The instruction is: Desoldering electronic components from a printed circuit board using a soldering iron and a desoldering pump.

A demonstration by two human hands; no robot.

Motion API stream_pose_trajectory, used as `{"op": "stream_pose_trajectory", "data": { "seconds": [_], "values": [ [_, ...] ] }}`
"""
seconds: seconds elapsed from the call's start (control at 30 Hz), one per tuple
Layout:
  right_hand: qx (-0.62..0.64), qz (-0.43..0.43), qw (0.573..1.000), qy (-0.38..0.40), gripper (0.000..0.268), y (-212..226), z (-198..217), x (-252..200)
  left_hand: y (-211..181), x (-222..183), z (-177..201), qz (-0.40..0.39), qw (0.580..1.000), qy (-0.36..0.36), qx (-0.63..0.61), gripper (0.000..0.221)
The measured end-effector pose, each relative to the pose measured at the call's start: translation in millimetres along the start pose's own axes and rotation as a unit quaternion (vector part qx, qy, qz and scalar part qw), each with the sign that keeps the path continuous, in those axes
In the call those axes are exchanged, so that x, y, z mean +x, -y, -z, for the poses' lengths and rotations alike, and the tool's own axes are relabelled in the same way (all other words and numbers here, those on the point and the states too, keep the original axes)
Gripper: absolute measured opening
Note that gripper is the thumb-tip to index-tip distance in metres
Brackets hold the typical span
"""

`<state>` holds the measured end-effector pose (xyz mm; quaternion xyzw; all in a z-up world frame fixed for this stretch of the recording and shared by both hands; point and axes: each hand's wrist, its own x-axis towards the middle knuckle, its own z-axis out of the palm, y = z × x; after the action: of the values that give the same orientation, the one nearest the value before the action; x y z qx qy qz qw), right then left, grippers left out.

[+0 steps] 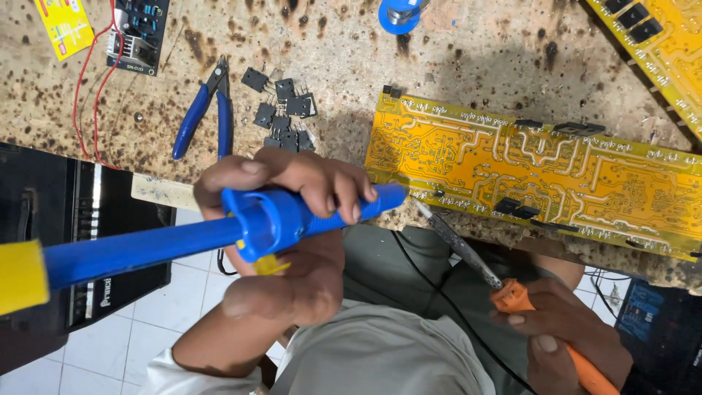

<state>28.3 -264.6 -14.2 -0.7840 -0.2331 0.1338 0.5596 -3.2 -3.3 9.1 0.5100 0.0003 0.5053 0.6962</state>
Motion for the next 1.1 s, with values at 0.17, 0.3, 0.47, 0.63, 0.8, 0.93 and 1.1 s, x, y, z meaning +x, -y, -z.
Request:
{"op": "stream_pose_trajectory", "data": {
  "seconds": [0.17, 0.3, 0.47, 0.63, 0.8, 0.93, 1.1],
  "values": [
    [0.016, -0.012, 0.999, 0.039, 0.023, -15, 8, -7, 3, 1, -4, 0.02, 1.0, -0.011, -0.018, 0.056],
    [-0.004, 0.003, 0.995, 0.1, 0.025, -24, 17, -2, 5, 4, -5, 0.018, 1.0, 0.003, -0.013, 0.055],
    [-0.009, 0.031, 0.998, 0.048, 0.028, 6, 2, 6, 16, 8, -4, -0.031, 0.998, 0.04, -0.039, 0.05],
    [0.054, 0.133, 0.988, 0.047, 0.028, -22, -4, 10, 14, 16, -9, 0.032, 0.999, 0.008, -0.034, 0.038],
    [0.05, 0.188, 0.98, 0.052, 0.027, -61, 40, -30, -26, 11, -6, 0.066, 0.997, -0.011, -0.043, 0.049],
    [0.371, -0.191, 0.899, 0.131, 0.025, -231, 131, -68, -67, -12, 16, 0.215, 0.963, 0.147, 0.074, 0.039],
    [0.091, -0.089, 0.968, -0.215, 0.076, -140, 63, -57, -71, -50, 15, 0.416, 0.662, 0.481, 0.397, 0.031]
  ]
}}
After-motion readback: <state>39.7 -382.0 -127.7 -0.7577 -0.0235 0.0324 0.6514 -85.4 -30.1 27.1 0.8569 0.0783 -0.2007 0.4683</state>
